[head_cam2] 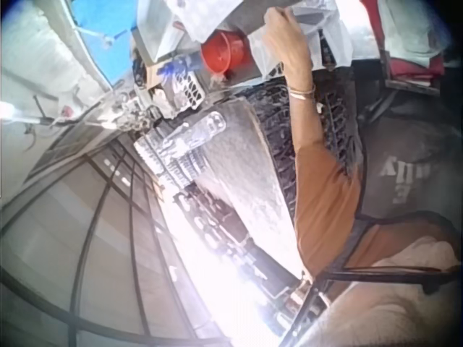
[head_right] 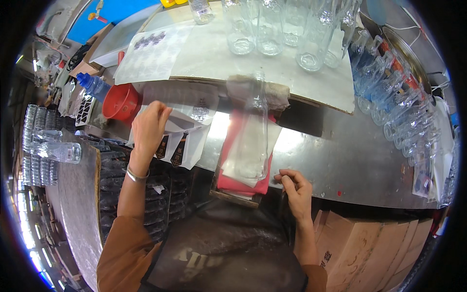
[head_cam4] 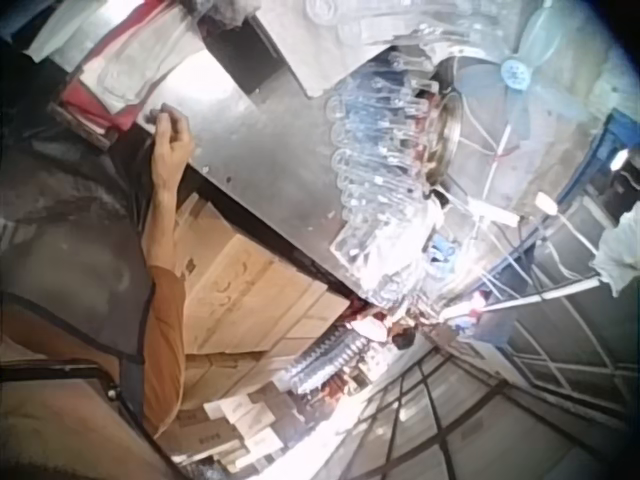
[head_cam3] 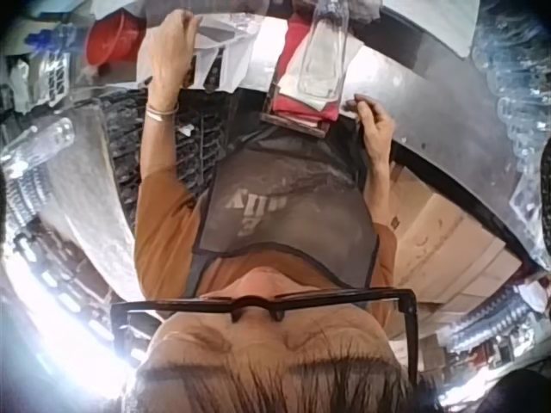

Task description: The person repeatedly picks up clear plastic bottles, applies a rectangular label to each bottle's body, smooths the label, and places the labeled bottle on a white tray. The person also handles sheets of labels and a red cloth on the work surface.

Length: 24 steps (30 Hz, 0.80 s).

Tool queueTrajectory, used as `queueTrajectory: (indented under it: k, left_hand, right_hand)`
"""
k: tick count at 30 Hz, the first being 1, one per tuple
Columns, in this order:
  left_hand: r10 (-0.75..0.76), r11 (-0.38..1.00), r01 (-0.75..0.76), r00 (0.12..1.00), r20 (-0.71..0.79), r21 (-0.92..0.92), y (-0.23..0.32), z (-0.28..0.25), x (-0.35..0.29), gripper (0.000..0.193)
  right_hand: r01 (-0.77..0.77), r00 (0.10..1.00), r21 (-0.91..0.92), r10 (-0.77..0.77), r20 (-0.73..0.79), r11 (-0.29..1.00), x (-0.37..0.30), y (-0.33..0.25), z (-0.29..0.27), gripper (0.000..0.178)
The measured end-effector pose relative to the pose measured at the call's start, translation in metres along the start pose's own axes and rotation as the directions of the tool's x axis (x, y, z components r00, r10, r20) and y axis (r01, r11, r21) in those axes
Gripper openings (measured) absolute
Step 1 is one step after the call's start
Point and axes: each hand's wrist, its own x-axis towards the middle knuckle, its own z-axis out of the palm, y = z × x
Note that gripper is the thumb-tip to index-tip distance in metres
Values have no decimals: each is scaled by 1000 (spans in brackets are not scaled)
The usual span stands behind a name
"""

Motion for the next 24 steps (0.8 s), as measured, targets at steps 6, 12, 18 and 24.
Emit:
queueTrajectory:
  k: [6,12,18,24]
  left_hand:
    - [49,998,-48,998,31,-45,-4,27,32,19]
    - [60,993,-21,938,343,-118,-9,23,-24,18]
    - [121,924,63,888,443,-377,-14,29,-102,12]
    - [14,947,132,893,449,-292,-22,10,-105,12]
  right_hand:
    - [-34,999,-1,34,5,999,-1,-2,0,24]
    - [-68,998,13,68,-1,998,-2,-4,0,25]
    - [-55,998,-15,55,10,998,1,-2,1,24]
    - [-36,997,22,38,-62,999,-11,-21,-3,24]
